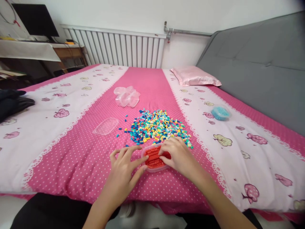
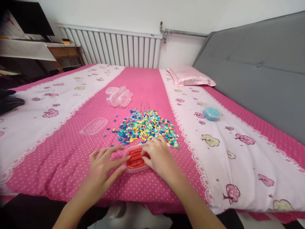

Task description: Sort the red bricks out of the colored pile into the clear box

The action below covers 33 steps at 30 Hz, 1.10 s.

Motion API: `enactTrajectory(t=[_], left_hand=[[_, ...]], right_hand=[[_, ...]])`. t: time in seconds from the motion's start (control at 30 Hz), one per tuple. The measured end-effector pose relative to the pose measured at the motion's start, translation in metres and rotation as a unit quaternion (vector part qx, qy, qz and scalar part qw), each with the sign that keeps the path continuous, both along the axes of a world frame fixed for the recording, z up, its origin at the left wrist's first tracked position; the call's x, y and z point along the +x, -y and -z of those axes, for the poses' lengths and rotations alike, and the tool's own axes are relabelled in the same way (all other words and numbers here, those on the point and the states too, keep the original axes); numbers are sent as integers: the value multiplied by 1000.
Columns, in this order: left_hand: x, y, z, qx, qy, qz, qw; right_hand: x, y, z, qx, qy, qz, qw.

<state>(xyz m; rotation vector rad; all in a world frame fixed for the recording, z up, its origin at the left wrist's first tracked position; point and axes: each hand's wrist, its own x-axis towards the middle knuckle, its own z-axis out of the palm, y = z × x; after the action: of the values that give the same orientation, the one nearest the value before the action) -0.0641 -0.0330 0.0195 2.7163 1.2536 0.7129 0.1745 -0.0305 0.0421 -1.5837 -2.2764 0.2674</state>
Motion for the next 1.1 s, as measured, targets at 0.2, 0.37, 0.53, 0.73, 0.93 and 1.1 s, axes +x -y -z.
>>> enactTrajectory(t=[0.2, 0.37, 0.53, 0.73, 0.93, 1.1], left_hand=[[5, 2, -3, 1, -15, 0, 1000], [10, 2, -7, 13, -28, 2, 1000], [17, 4, -12, 59, -30, 4, 998], [17, 4, -12, 64, -33, 6, 997], [16, 5, -10, 76, -43, 2, 996], [18, 6, -11, 101, -43, 3, 994]], right_hand=[[1, 0, -1, -4, 3, 3, 1000], [2, 0, -1, -7, -4, 3, 1000], [2, -1, -1, -9, -11, 6, 1000], [-1, -2, 2, -12, -19, 6, 1000], [4, -4, 4, -17, -37, 7, 999], [11, -2, 0, -19, -32, 23, 999]])
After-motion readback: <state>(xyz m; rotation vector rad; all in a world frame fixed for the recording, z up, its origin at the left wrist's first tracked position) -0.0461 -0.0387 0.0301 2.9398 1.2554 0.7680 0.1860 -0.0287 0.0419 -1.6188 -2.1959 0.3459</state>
